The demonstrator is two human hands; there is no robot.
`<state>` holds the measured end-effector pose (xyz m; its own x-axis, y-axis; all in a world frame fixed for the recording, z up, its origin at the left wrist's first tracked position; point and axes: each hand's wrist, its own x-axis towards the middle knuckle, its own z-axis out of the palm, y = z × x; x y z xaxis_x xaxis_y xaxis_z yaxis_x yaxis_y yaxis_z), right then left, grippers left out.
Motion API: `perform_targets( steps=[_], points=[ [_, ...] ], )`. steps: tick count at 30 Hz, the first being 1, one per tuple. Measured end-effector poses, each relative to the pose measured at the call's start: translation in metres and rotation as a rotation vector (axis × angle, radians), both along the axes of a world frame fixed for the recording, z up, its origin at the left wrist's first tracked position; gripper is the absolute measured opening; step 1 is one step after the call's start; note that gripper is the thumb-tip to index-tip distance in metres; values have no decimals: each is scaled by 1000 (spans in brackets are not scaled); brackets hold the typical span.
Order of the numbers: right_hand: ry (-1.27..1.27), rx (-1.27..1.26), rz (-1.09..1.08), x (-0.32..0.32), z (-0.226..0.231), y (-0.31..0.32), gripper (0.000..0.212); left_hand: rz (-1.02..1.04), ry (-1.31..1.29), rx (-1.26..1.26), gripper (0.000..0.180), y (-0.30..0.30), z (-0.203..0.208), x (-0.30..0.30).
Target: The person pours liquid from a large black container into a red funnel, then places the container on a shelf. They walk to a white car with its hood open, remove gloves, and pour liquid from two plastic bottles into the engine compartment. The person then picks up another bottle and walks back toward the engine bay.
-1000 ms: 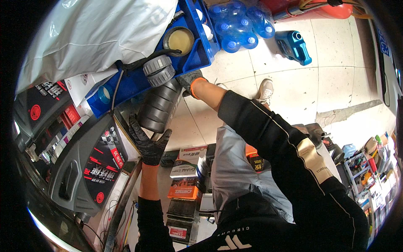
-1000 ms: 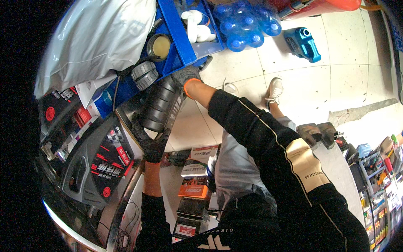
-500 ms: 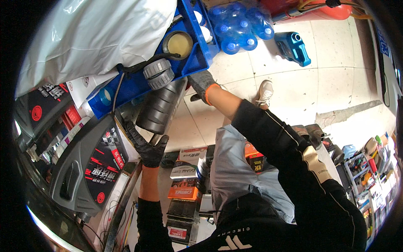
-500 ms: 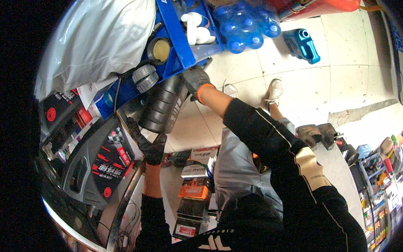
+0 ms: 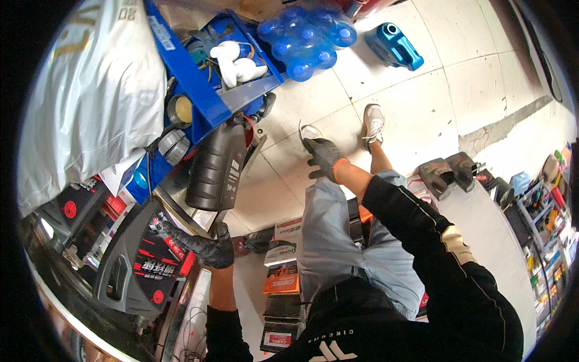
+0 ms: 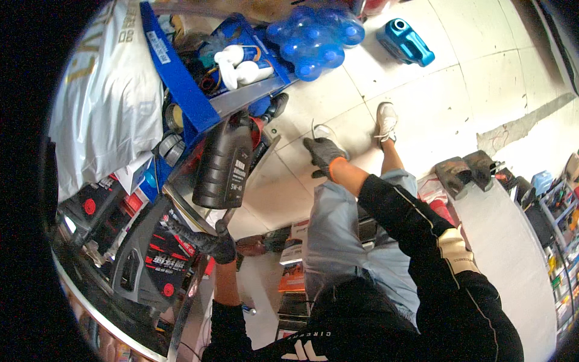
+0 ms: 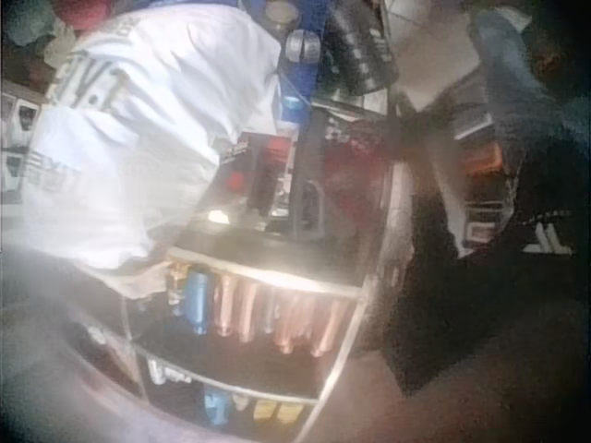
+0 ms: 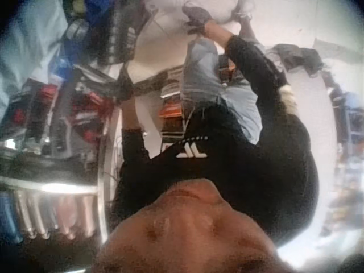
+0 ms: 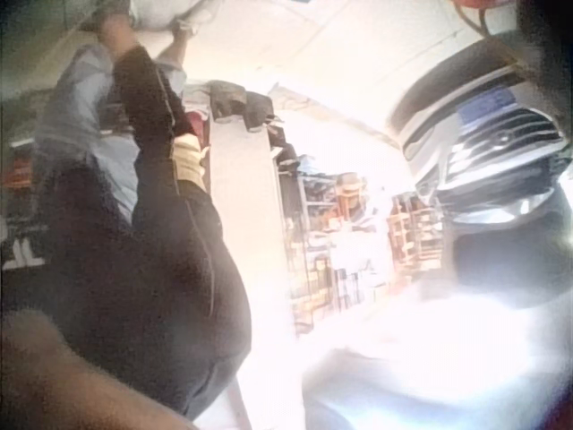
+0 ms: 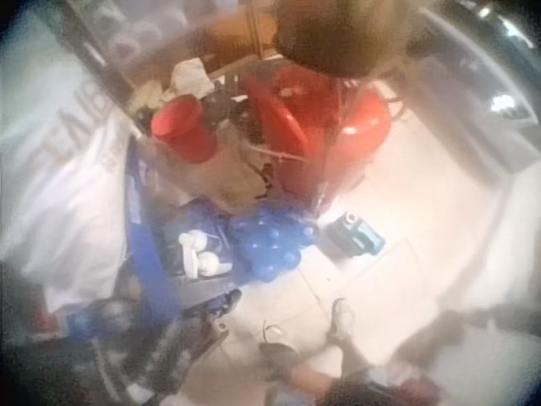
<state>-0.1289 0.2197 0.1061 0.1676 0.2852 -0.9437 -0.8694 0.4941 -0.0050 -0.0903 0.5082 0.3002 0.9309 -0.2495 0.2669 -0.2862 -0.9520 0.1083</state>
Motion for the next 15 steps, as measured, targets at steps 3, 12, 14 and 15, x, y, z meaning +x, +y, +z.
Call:
perform_targets(
  steps=[3,12,14,15],
  points=[
    [-35,6,-18,-37,-6,-41,51,-70,102,-71,110,-31,13,-12],
    [45,-367,-147,-163,-10,-207,44,-255,395,78,90,-136,25,-74],
    [52,-396,-94,-212,-13,-256,51,-308,551,111,79,-156,30,-90],
    [84,-450,-123,-240,-14,-280,47,-323,655,190,74,-165,31,-98]
  ],
)
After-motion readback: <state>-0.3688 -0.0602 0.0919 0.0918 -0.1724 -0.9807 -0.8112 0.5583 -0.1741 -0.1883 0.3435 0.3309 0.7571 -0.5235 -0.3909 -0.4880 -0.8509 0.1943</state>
